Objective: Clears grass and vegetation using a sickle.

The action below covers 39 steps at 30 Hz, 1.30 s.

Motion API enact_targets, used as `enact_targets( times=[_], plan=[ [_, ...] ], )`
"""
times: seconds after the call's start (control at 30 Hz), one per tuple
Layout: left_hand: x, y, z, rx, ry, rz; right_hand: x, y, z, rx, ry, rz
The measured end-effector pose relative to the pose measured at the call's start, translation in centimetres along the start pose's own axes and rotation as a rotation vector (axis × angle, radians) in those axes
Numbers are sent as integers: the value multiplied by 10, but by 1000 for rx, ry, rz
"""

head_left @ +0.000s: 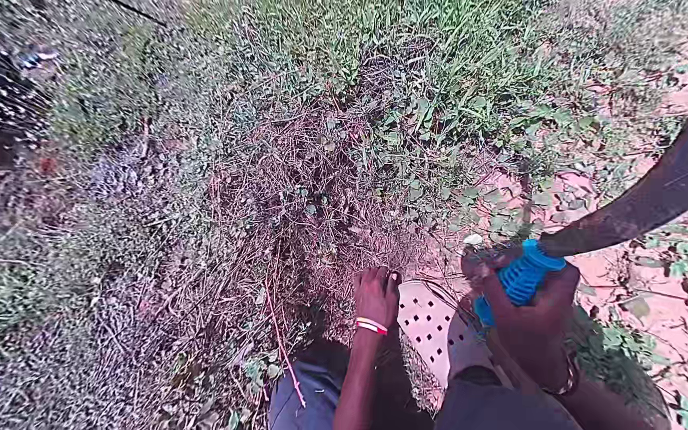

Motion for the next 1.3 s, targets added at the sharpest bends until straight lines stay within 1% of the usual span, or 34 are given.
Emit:
enact_targets(
  times=[0.03,0.1,0.17,0.2,0.23,0.27,0.3,0.33,0.37,0.4,0.43,0.47,0.5,0.57,0.6,0.67,0.73,0.8,0.87,0.9,0.97,1.0,1.03,1.07,1.1,1.13,1.17,1.2,1.23,1.27,1.3],
  plan=[
    [2,1,3,6,6,0,-2,-9,12,-80,-70,-15],
    [4,2,6,12,1,5,-4,-28,33,-153,-189,-22],
    [7,2,6,29,-13,-17,2,-38,46,-174,-238,-10],
    [9,2,7,48,-22,-40,8,-38,45,-163,-261,-9],
    [10,3,7,61,-20,-53,17,-34,38,-113,-267,1],
    [11,4,9,80,-9,-72,29,-24,24,-6,-236,25],
    [13,7,11,100,12,-101,40,-8,7,157,-155,89],
    [14,9,13,114,47,-152,48,12,-9,358,-24,199],
    [13,12,19,118,87,-249,57,32,-22,587,78,366],
    [9,15,27,106,126,-370,64,50,-32,767,120,544],
    [9,19,33,77,173,-477,66,63,-40,867,138,652],
    [12,22,37,38,225,-531,60,69,-41,903,147,697],
    [11,24,41,8,246,-550,55,68,-34,905,141,696],
    [6,23,46,-19,242,-545,44,56,-7,945,108,703],
    [8,23,46,-17,233,-533,36,54,-5,948,96,696],
    [9,20,47,-9,214,-507,29,50,-17,799,65,604],
    [8,17,44,-20,183,-485,31,32,-12,562,20,491],
    [8,17,42,-21,165,-459,38,6,15,258,-61,351],
    [8,17,42,-21,163,-439,45,-25,58,-3,-196,210],
    [8,18,42,-27,166,-426,46,-39,81,-94,-267,151],
    [8,18,42,-32,175,-417,49,-62,121,-252,-411,105],
    [7,17,42,-28,172,-421,52,-70,131,-322,-462,79],
    [6,17,41,-29,169,-411,57,-74,132,-363,-480,46],
    [6,17,41,-34,169,-394,64,-75,122,-363,-463,22],
    [5,16,41,-41,172,-378,72,-72,102,-313,-391,12],
    [6,16,41,-45,176,-373,79,-61,74,-201,-262,25],
    [6,17,43,-46,176,-375,85,-43,43,-31,-92,110],
    [8,18,44,-43,171,-378,86,-20,12,168,77,269],
    [8,18,45,-37,172,-385,84,3,-18,400,188,482],
    [8,16,45,-29,177,-396,80,25,-43,629,218,664],
    [8,15,45,-29,185,-401,73,44,-61,771,192,752]
  ],
)
Point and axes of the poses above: each hand's wrist, its own y-axis away from the middle knuckle, its own x-axis out of the palm, z = x × y, the point moved 5 cm from there along -y, towards the middle knuckle, and after that the axes turned 13 degrees about x, right-handed, at the moved point
